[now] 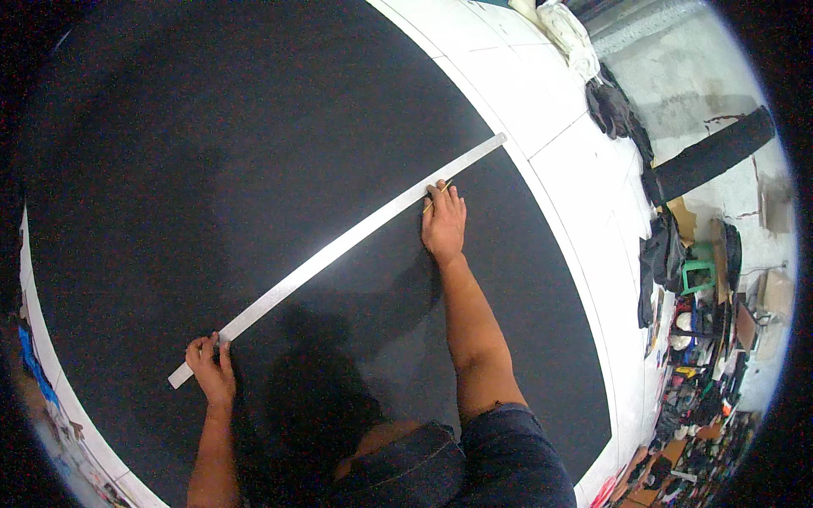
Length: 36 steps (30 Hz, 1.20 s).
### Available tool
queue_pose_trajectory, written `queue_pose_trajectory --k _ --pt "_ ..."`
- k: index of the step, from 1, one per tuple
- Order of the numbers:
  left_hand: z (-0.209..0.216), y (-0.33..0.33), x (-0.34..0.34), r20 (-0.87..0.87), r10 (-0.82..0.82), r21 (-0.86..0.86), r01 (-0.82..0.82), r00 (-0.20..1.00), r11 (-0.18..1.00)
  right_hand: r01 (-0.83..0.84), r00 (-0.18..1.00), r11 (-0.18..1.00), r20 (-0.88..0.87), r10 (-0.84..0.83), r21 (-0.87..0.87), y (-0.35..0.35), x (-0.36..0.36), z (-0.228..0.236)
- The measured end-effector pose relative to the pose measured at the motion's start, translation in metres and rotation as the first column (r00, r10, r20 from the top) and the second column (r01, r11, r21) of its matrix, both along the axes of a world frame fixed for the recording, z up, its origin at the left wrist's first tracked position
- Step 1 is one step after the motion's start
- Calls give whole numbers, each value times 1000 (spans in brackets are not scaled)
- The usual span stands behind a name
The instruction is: The person marks a large piece of black material using a measuring stick and a marking tool, drawing a line across the width of the material.
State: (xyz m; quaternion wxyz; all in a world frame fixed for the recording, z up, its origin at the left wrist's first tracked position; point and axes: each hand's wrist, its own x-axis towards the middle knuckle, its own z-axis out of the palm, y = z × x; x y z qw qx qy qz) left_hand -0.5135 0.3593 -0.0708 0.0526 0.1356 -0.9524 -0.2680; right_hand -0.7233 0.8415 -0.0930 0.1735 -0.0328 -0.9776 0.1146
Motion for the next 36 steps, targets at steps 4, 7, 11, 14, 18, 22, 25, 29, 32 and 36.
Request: queue_pose_trajectory --k 4,7,11,14,18,22,25,29,32,36 --pt "1 -2 1 1 1 -1 -1 1000 1000 -12 1000 1000 -5 12 4 -1 0 0" --pt "-2 -6 4 5 3 -21 -3 1000 1000 0 1000 1000 20 0 -11 -4 0 -1" --pt "3 -2 0 57 9 -2 -9 998 1000 11 999 1000 42 -11 -6 -3 -1 0" --pt "1 -4 2 14 2 -20 -2 1000 1000 12 999 1000 49 -11 -9 -4 -2 0" --pt "-3 -3 4 0 2 -35 -2 1000 999 12 999 1000 48 -12 2 -1 -3 -3" --pt "0 -4 5 5 -29 -50 29 1000 998 7 999 1000 33 -6 -1 -2 -3 -3" --pt "8 5 1 -50 -9 -62 5 999 998 4 999 1000 51 -5 14 1 -3 -4" --pt "33 57 -18 -60 -140 -17 140 988 990 -13 999 1000 30 13 -9 -1 0 -3" --pt "43 105 -41 0 -371 90 370 928 925 -1 1000 1000 26 1 -25 -2 -1 -2" --pt "32 152 -52 37 -552 -49 554 833 831 -8 1000 999 25 9 -31 4 1 -5"
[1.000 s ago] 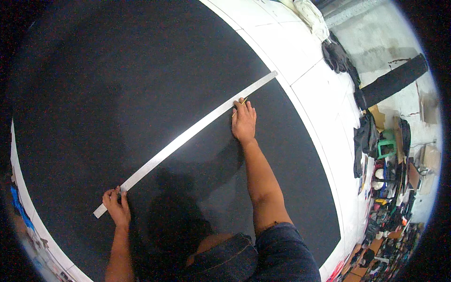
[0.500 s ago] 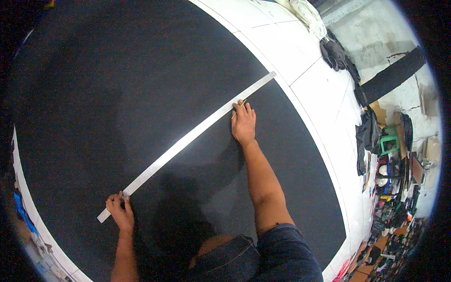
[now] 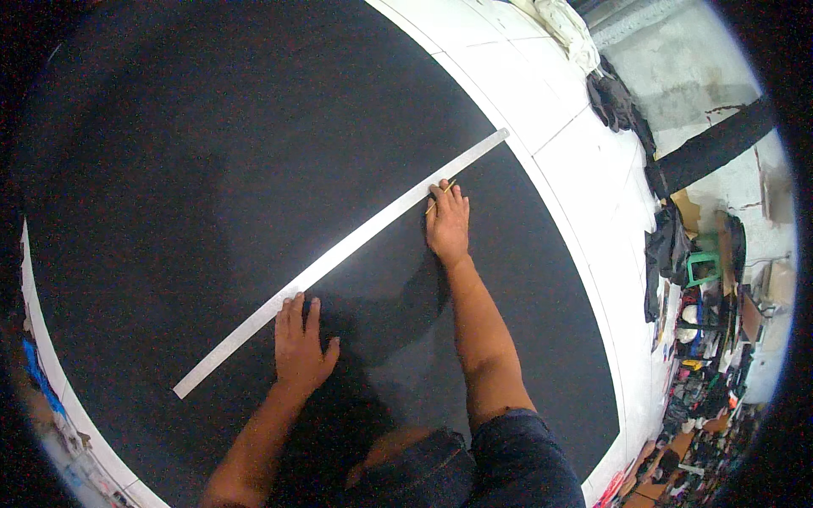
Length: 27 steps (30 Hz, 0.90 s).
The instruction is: The person marks a large piece of black material using a measuring stick and a marking tool, drawing a line across the width of the material.
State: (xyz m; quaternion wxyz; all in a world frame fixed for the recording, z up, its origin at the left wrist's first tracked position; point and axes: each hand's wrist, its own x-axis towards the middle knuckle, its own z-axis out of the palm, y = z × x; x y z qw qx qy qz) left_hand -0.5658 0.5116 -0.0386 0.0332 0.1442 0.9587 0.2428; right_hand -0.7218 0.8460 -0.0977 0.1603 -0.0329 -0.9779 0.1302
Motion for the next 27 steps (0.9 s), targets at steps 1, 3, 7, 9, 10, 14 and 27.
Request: queue_pose_trajectory --k 1,3,7,9,10,14,27 --pt "-2 8 -2 7 -4 10 4 1000 1000 4 1000 1000 7 -4 10 3 1 -1" --pt "0 11 -8 117 51 -90 -41 992 995 -8 1000 1000 2 8 -2 -4 -3 3" --pt "-4 12 -10 157 70 -149 -47 985 988 -26 1000 1000 -5 26 -2 -10 -5 1" --pt "-2 12 -14 256 86 -193 -37 963 981 -11 1000 1000 26 11 2 -15 -7 3" --pt "2 14 -17 267 108 -210 -52 958 976 -55 998 998 -1 55 7 -14 -7 5" --pt "-1 24 -16 290 107 -212 -45 951 976 -23 1000 1000 11 23 1 3 -1 6" --pt "-16 23 -8 208 118 -159 -85 971 984 -17 999 1000 39 16 19 -7 -6 3"
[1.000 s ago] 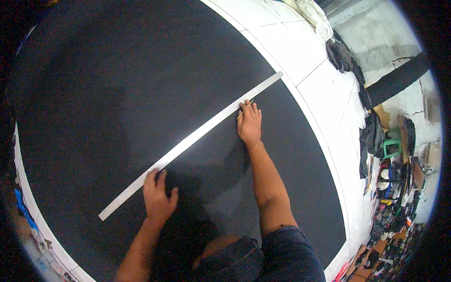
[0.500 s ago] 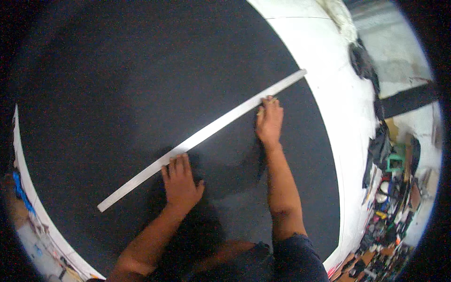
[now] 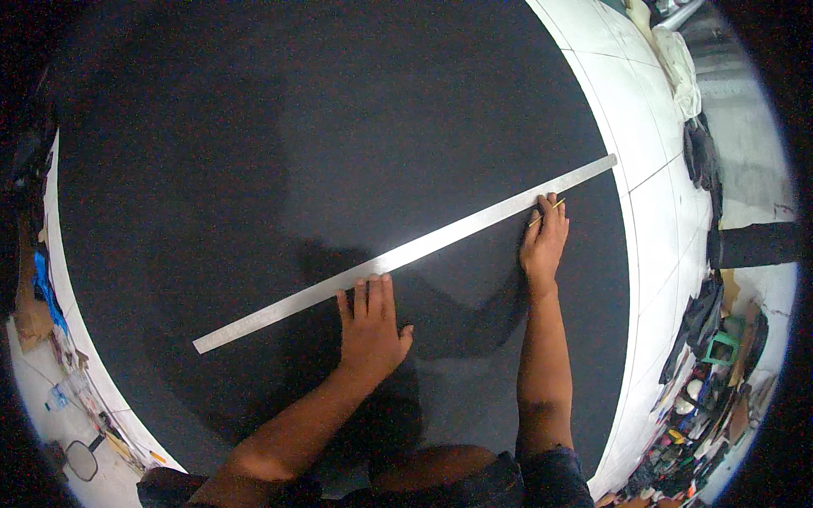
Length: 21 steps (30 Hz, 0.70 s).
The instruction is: The person marks a large piece of black material using a measuring stick and a marking tool, drawing a line across the width of the material.
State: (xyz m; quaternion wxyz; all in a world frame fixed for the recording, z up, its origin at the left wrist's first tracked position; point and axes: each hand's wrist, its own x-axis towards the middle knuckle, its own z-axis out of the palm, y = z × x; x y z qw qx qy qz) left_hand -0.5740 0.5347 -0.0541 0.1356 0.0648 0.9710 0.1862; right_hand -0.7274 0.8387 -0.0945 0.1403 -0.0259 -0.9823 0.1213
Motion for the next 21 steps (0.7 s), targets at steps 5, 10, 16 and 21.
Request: queue_pose_trajectory --k 5,10,16,21 --pt "8 -1 -5 20 13 20 -14 1000 1000 -26 1000 1000 2 26 5 0 1 -1" --pt "17 0 -14 104 11 16 -13 995 1000 -21 1000 1000 4 21 4 -2 0 3" --pt "12 8 -17 114 20 -48 -15 993 999 -102 992 995 -70 103 17 -14 -2 22" --pt "14 2 -17 144 17 -23 -14 989 1000 -218 905 822 208 373 -527 -135 35 76"
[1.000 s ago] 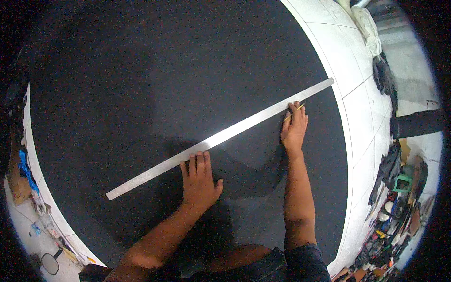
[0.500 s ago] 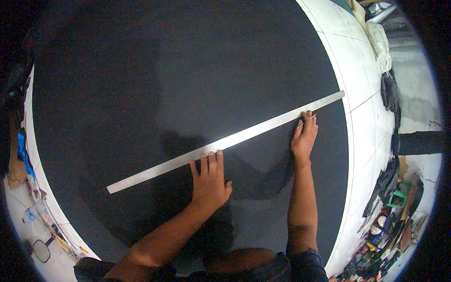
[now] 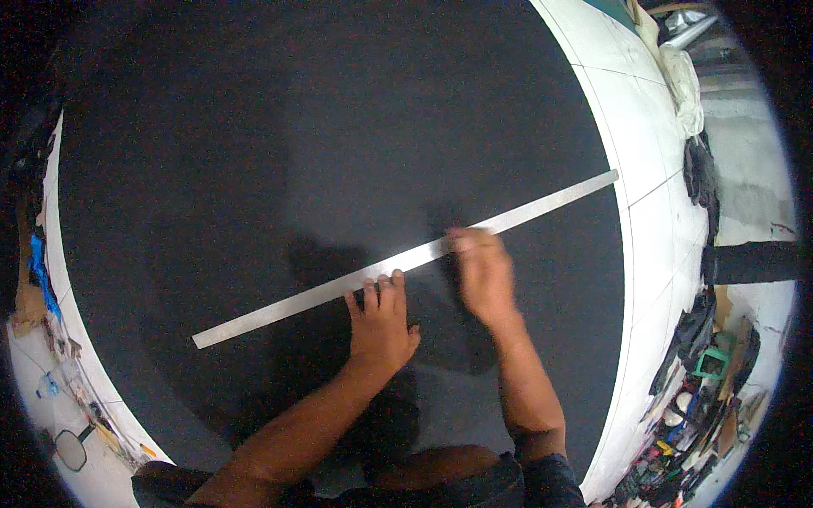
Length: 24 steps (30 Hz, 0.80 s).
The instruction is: The person marks a large piece of black material using a measuring stick and a marking tool, drawing a line across the width of the material.
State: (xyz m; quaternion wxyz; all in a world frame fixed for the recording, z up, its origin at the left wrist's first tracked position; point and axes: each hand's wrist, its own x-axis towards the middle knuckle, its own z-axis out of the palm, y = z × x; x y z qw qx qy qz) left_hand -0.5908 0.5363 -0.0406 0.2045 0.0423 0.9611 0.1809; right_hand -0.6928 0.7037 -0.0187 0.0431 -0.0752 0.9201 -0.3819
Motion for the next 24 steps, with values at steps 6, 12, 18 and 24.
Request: queue_pose_trajectory --k 6,12,18,24 --pt "-1 2 3 -9 -62 -68 61 998 996 -295 941 936 111 320 -193 -64 17 -12" --pt "1 5 2 -44 -24 -28 22 999 999 -322 938 938 93 335 -130 -66 19 -19" --pt "1 2 0 16 -26 -3 26 1000 1000 -445 895 895 37 445 -22 -56 12 -16" --pt "7 5 -5 59 5 -3 -5 998 1000 -138 990 975 47 132 172 -8 -1 -2"
